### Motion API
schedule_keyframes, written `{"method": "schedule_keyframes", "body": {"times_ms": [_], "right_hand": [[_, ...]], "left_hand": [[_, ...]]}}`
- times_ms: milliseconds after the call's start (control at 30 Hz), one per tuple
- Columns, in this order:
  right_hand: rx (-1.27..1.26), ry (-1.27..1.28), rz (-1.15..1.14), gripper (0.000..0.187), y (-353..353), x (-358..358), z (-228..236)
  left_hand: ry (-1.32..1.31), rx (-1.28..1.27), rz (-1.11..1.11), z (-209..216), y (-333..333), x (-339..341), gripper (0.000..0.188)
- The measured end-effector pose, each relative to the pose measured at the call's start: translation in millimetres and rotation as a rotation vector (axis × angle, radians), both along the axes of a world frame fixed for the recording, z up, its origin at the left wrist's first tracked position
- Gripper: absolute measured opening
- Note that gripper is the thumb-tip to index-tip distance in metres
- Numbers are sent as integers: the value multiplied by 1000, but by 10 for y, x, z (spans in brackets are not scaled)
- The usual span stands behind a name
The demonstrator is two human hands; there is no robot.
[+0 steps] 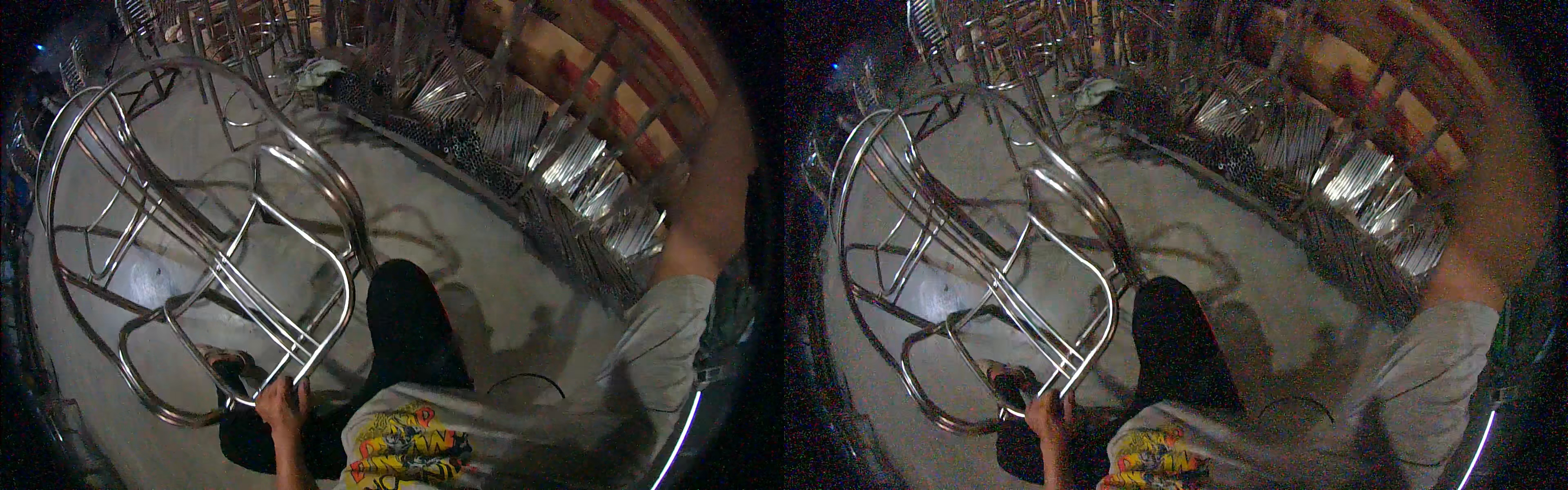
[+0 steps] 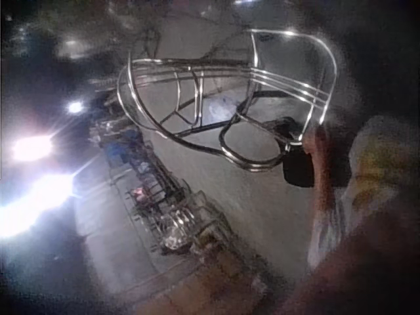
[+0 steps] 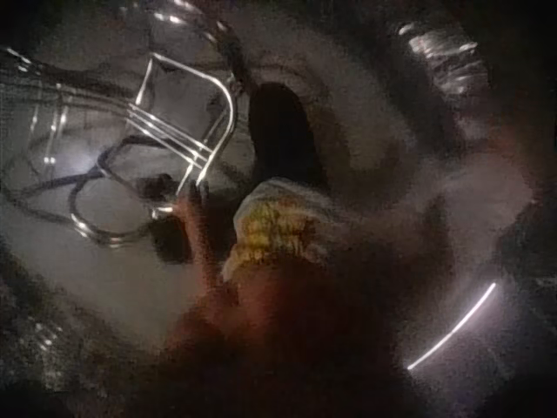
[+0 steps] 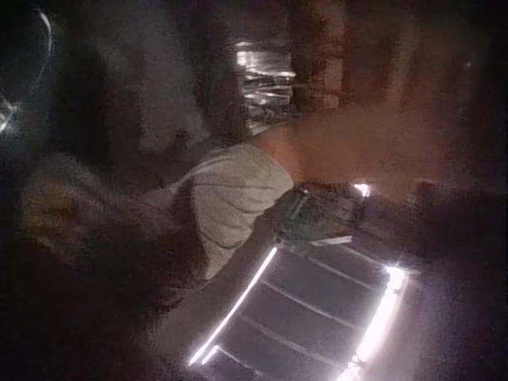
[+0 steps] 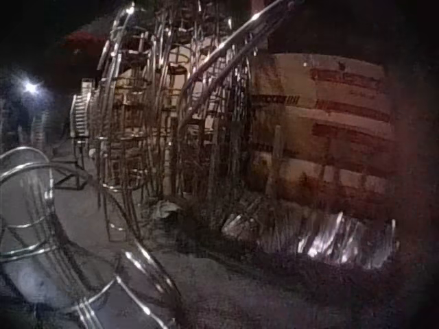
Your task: The person assembles a metal chair by inserting multiple metal rods into the seat and backrest frame. They repeatedly pick rods from a nearby pile and fit them into the chair structure.
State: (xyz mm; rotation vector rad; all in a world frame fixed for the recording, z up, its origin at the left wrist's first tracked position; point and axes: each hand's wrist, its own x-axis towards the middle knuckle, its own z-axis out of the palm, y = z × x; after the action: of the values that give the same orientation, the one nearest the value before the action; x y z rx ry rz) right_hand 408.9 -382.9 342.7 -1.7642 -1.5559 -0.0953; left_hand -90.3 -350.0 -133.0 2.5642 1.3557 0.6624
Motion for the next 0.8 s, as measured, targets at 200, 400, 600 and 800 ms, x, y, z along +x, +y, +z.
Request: {"method": "schedule_keyframes", "body": {"times_ms": [200,400,600,800], "right_hand": [[-10,210,-82,27,-157,171,-214],[-373,693,-49,23,797,890,-1857],[-709,940,-174,23,664,978,-4707],[-834,1108,-365,32,-69,874,-6243]], "left_hand": [[-1,44,-27,43,-17,-24,25],[-15,43,3,-61,-44,-47,28],[20,29,16,-71,-17,-14,26],[42,56,-5,-82,26,29,25]]}}
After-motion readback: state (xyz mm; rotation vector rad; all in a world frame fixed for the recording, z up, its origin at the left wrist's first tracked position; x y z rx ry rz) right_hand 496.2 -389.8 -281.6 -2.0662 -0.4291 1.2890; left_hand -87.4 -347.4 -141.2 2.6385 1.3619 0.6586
